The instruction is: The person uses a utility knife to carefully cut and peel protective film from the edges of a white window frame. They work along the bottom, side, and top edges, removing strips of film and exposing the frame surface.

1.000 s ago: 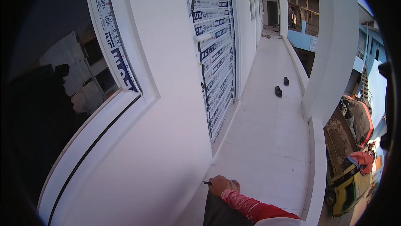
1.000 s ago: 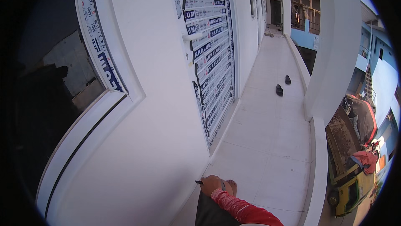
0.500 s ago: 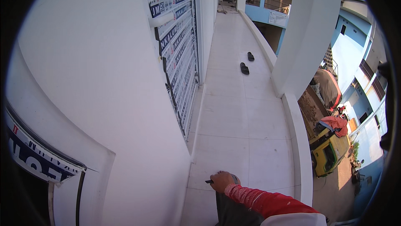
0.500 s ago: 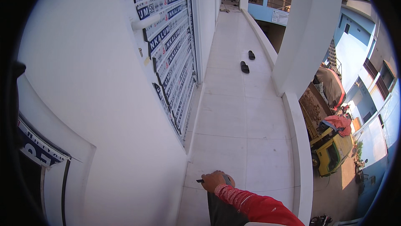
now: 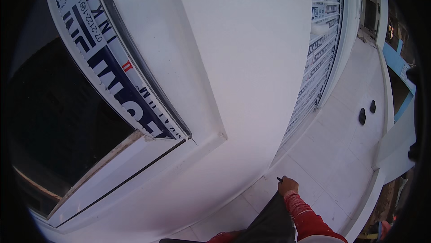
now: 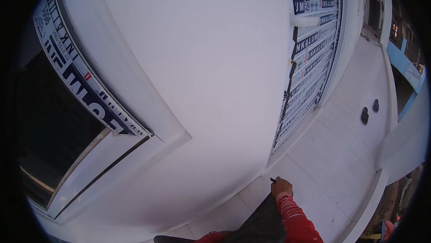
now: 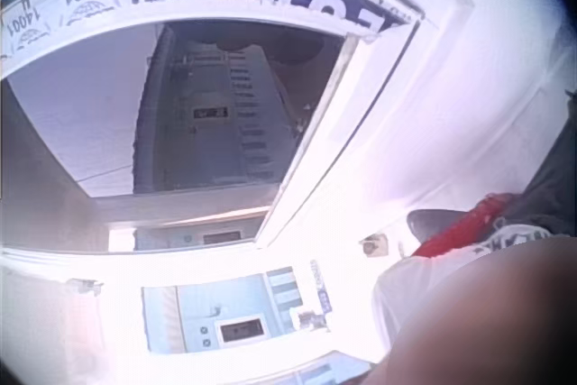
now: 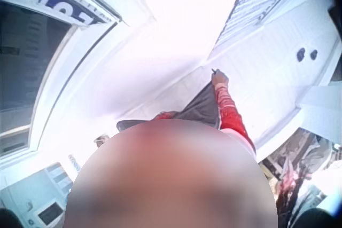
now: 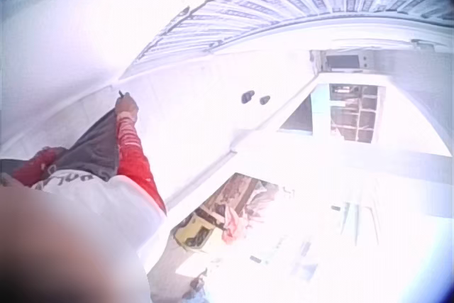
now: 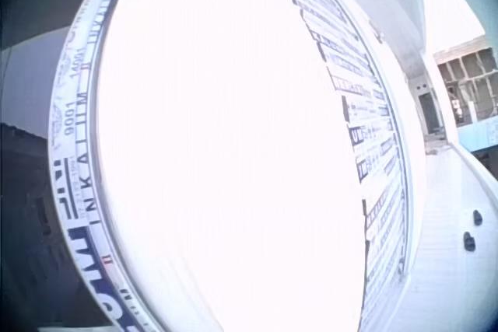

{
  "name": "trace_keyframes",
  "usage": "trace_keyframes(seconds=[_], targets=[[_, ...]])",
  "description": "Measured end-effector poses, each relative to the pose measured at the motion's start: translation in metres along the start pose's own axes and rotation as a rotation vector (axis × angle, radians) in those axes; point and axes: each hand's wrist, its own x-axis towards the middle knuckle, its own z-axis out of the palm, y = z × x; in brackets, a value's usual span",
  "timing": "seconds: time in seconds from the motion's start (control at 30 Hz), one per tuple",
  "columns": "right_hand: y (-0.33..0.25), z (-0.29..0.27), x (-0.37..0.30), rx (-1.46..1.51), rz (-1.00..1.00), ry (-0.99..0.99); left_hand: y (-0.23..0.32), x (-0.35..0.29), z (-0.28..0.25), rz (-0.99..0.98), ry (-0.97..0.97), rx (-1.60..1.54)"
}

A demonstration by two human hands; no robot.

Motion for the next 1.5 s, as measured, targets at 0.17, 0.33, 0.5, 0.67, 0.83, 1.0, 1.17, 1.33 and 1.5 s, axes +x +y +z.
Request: trace_keyframes(seconds=[0.17, 0.33, 0.5, 0.67, 0.83, 1.0, 1.17, 1.33, 1.5], targets=[[-0.009, 0.013, -0.001, 0.144, -0.021, 0.028, -0.026, 0.01, 0.052, -0.019, 0.011, -0.255], [-0.012, 0.047, -0.015, 0.578, -0.119, 0.288, -0.06, 0.012, 0.076, 0.018, 0.059, -0.293], [-0.001, 0.061, -0.021, 0.864, -0.236, 0.473, -0.069, 0.02, 0.062, 0.318, 0.101, 0.233], [-0.026, -0.036, -0.039, 1.123, -0.34, 0.39, -0.053, -0.026, 0.038, 0.647, 0.569, 0.602], [-0.083, -0.207, -0.094, 0.759, -0.877, 0.557, 0.023, -0.15, 0.024, 0.96, 0.957, 0.342], [-0.14, -0.311, -0.135, 0.43, -1.331, 0.789, 0.106, -0.28, 0.044, 1.47, 1.306, 0.297], [-0.179, -0.341, -0.129, 0.129, -1.496, 1.015, 0.152, -0.357, 0.054, 1.752, 1.516, 0.423], [-0.189, -0.35, -0.117, -0.107, -1.532, 1.162, 0.177, -0.378, 0.051, 1.783, 1.644, 0.496], [-0.194, -0.351, -0.104, -0.165, -1.544, 1.164, 0.193, -0.371, 0.051, 1.642, 1.9, 0.751]])
